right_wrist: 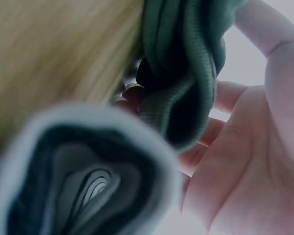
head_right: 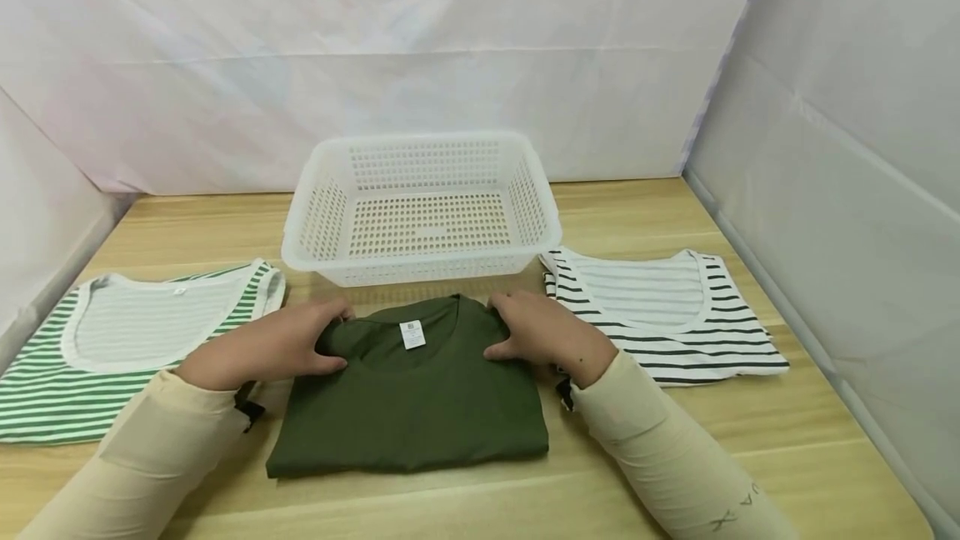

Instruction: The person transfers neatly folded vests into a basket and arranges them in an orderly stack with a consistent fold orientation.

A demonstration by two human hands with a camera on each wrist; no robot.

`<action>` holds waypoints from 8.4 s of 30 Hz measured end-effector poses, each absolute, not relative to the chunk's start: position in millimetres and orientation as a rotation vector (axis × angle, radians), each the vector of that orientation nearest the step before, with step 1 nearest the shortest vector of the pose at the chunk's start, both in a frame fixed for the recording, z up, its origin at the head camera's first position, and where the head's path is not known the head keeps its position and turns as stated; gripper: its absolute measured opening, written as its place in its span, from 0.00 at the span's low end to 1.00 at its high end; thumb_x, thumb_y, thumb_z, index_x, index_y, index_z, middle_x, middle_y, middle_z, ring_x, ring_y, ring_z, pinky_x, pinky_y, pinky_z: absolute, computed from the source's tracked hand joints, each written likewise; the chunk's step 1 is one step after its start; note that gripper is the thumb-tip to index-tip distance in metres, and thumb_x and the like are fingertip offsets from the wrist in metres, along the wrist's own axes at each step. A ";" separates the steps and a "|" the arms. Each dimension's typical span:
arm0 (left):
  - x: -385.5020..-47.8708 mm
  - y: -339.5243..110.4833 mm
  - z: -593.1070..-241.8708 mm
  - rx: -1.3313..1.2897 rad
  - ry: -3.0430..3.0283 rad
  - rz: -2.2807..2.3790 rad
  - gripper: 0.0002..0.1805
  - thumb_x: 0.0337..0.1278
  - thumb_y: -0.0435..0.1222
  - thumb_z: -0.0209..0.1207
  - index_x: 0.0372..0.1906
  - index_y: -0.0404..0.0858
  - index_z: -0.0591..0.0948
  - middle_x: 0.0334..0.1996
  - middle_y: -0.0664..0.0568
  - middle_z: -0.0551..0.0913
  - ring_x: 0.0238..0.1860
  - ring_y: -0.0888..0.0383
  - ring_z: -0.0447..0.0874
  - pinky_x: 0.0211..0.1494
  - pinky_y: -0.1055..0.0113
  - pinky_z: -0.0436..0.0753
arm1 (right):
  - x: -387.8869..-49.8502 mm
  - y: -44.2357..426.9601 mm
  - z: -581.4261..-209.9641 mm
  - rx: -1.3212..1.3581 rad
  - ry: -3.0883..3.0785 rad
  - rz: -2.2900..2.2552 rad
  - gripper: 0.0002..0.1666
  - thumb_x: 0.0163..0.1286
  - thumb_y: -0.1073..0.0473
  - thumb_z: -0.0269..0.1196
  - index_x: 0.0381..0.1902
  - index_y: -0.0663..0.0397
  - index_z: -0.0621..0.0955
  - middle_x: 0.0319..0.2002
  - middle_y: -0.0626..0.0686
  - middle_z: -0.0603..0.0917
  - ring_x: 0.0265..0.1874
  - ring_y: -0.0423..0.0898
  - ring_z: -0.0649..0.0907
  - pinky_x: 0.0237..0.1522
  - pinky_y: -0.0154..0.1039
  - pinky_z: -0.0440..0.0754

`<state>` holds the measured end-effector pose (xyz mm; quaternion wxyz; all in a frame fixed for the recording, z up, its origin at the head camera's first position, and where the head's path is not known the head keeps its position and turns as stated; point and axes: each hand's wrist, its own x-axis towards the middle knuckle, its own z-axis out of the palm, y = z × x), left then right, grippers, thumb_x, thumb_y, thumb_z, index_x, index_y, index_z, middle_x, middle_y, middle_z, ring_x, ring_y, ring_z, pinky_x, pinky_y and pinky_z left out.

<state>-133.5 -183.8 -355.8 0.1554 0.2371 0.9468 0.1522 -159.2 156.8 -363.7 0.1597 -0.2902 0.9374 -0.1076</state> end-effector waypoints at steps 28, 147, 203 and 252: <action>-139.0 -195.6 -346.5 0.778 2.406 0.798 0.19 0.57 0.49 0.69 0.51 0.49 0.80 0.37 0.62 0.84 0.36 0.65 0.81 0.42 0.68 0.80 | -157.8 157.6 -359.7 -0.871 2.620 -0.373 0.19 0.63 0.47 0.71 0.29 0.46 0.72 0.23 0.45 0.68 0.23 0.40 0.68 0.28 0.36 0.67; -131.1 -200.2 -300.7 0.763 2.717 1.216 0.31 0.72 0.40 0.56 0.76 0.47 0.63 0.67 0.46 0.71 0.61 0.51 0.75 0.59 0.60 0.78 | -156.2 186.2 -291.4 -0.795 2.622 -1.244 0.26 0.74 0.51 0.61 0.67 0.50 0.74 0.58 0.51 0.82 0.56 0.45 0.80 0.61 0.47 0.76; -264.4 -146.7 -332.4 0.351 2.891 0.302 0.52 0.65 0.30 0.56 0.78 0.35 0.30 0.32 0.37 0.83 0.30 0.47 0.82 0.35 0.58 0.76 | -288.6 127.1 -342.1 -0.323 2.862 -0.372 0.41 0.77 0.56 0.56 0.75 0.69 0.52 0.65 0.70 0.72 0.64 0.62 0.76 0.62 0.52 0.76; -244.5 -140.2 -339.3 0.517 3.114 -0.235 0.16 0.57 0.33 0.62 0.48 0.28 0.80 0.40 0.33 0.82 0.41 0.38 0.84 0.41 0.44 0.84 | -280.4 112.4 -346.5 -0.787 2.495 -0.124 0.36 0.75 0.56 0.53 0.78 0.44 0.59 0.78 0.54 0.60 0.78 0.55 0.58 0.75 0.53 0.60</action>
